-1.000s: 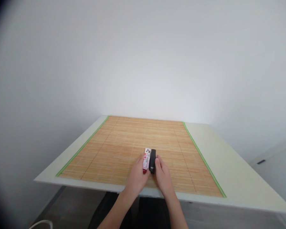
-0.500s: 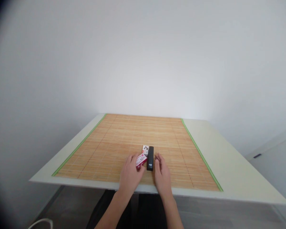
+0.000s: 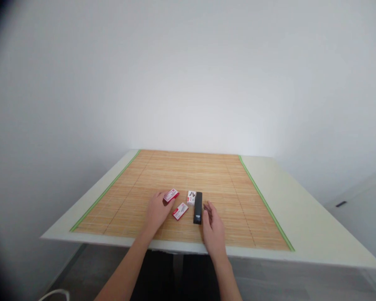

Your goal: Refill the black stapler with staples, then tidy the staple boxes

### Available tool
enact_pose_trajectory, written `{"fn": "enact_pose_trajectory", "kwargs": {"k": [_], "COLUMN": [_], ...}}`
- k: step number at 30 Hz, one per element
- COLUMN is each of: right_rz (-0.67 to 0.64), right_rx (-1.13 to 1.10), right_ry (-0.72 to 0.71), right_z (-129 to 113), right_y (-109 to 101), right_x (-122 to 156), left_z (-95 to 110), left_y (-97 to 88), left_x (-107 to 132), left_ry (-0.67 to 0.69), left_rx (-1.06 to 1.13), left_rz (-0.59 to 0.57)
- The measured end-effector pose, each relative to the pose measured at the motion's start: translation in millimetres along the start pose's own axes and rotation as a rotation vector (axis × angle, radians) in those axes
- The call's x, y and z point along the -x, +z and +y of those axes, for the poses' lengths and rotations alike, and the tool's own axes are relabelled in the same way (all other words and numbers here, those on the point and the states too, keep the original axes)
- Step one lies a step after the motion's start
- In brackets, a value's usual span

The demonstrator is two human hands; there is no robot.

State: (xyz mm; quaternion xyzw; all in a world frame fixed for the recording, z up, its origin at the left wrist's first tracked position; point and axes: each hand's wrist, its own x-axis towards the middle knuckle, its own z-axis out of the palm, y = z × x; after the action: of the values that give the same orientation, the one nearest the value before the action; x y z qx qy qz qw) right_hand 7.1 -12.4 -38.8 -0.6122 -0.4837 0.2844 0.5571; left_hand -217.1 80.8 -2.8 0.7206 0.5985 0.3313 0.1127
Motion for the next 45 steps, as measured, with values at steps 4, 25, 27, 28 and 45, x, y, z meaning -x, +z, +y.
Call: {"fn": "enact_pose_trajectory", "kwargs": {"k": [4,25,27,28,45], "right_rz": [-0.01,0.066,0.103,0.125,0.183], "right_rx": [-0.036,0.336,0.31,0.3,0.349], "right_ry": [-0.008,-0.261,-0.243,-0.228,-0.115], "right_z": [0.0,-6.6,-8.5,-9.0,-9.4], "right_y": [0.6,7.1,4.7,3.5,-19.9], "right_x": [0.9,3.4,4.3,4.9,13.7], "left_z": [-6.7,47.2,51.4,53.6,54.8], "left_y": [-1.6,6.2,9.0,9.2,5.5], "left_x": [1.4,67.9,72.3,75.5,84.0], "left_ry": [-0.029,0.17,0.146,0.144,0.171], "left_rx": [0.012,-0.169,-0.163,-0.154,-0.068], "left_rz": [0.041,-0.077,-0.093,-0.103,-0.111]}}
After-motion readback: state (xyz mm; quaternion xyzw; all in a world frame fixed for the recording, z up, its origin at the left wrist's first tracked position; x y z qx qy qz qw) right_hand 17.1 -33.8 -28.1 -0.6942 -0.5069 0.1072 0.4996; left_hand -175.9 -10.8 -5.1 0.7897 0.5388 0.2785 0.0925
